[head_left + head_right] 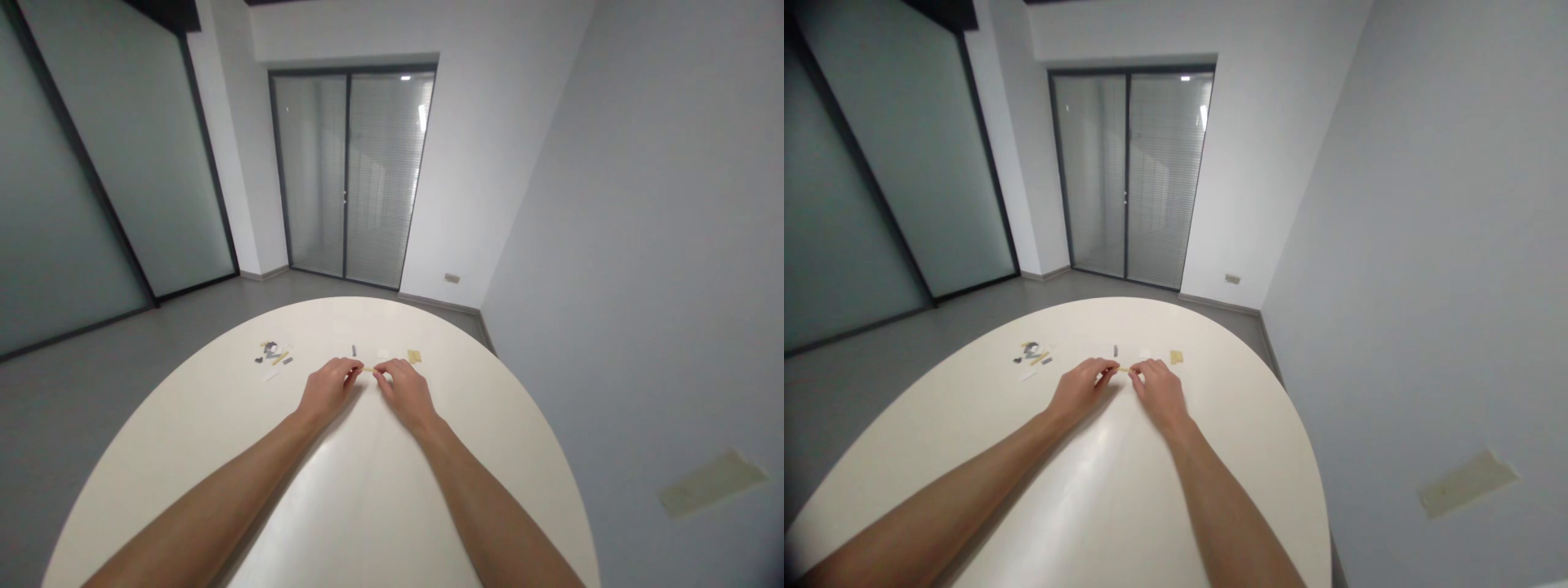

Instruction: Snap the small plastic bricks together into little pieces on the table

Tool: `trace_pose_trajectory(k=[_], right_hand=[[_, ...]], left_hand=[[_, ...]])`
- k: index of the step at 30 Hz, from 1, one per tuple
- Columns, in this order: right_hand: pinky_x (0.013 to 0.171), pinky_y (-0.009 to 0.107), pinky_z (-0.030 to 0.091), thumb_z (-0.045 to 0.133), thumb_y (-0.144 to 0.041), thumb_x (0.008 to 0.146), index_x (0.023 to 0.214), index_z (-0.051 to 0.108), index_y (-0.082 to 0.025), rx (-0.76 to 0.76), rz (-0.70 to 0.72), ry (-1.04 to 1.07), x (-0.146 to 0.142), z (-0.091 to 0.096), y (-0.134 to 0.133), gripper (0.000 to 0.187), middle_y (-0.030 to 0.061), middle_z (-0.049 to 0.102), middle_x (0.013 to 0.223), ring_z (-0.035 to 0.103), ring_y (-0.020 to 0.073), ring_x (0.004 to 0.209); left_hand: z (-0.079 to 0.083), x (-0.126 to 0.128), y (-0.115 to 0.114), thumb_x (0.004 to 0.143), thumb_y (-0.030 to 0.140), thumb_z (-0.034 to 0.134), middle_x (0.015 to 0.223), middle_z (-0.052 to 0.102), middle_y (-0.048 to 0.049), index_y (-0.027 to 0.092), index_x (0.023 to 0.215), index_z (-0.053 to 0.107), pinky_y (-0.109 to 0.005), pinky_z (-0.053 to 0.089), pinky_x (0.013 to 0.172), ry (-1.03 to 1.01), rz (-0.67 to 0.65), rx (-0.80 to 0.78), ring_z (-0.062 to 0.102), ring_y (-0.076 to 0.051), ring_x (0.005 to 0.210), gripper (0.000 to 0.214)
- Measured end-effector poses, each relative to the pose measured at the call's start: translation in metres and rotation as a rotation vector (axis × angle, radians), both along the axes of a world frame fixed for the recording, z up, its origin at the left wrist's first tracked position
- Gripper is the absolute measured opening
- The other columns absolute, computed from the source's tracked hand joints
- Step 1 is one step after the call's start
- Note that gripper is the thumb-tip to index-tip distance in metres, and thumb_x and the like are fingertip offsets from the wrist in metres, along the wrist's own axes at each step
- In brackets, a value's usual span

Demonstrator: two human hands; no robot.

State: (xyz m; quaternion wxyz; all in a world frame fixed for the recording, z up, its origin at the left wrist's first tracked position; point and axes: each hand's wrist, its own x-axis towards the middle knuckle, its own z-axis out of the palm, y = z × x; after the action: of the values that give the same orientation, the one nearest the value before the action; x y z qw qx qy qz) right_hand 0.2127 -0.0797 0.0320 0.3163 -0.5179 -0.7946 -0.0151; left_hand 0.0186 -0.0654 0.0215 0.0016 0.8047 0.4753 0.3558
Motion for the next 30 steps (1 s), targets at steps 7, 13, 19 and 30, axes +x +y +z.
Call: trace_pose_trajectory(k=[7,13,19,30], right_hand=[[0.083,0.028,0.046,0.051,-0.031,0.099,0.100,0.066,-0.023,0.035,0.000,-0.010,0.0006,-0.0029,0.0024,0.017,0.0029,0.070,0.099,0.061,0.0177,0.097],[0.083,0.029,0.047,0.050,-0.031,0.099,0.100,0.066,-0.023,0.068,0.000,-0.007,0.0007,-0.0064,0.0049,0.018,0.0036,0.071,0.098,0.062,0.0189,0.096],[0.083,0.030,0.047,0.049,-0.029,0.100,0.102,0.066,-0.023,0.077,0.021,0.016,0.0005,-0.0048,0.0039,0.018,0.0040,0.071,0.100,0.062,0.0189,0.097],[0.084,0.031,0.047,0.051,-0.029,0.099,0.100,0.066,-0.023,0.111,0.084,0.048,-0.0006,-0.0039,0.0024,0.016,0.0038,0.071,0.098,0.062,0.0190,0.096]], left_hand=[[0.0010,-0.0001,-0.0002,0.095,0.025,0.047,0.102,0.073,-0.0029,0.024,0.105,0.068,-0.029,0.051,0.080,0.023,0.029,-0.048,0.065,-0.019,0.095,0.023],[0.0061,0.0007,-0.0038,0.095,0.027,0.048,0.103,0.073,-0.0026,0.025,0.106,0.068,-0.029,0.050,0.081,0.048,0.056,-0.095,0.065,-0.020,0.097,0.023],[0.0058,0.0005,-0.0039,0.094,0.027,0.049,0.105,0.073,-0.0028,0.025,0.106,0.069,-0.031,0.050,0.081,0.064,0.053,-0.118,0.064,-0.021,0.098,0.023],[0.0023,0.0011,-0.0029,0.093,0.027,0.050,0.107,0.071,-0.0024,0.026,0.104,0.069,-0.028,0.050,0.077,0.131,-0.018,-0.102,0.064,-0.019,0.099,0.022]])
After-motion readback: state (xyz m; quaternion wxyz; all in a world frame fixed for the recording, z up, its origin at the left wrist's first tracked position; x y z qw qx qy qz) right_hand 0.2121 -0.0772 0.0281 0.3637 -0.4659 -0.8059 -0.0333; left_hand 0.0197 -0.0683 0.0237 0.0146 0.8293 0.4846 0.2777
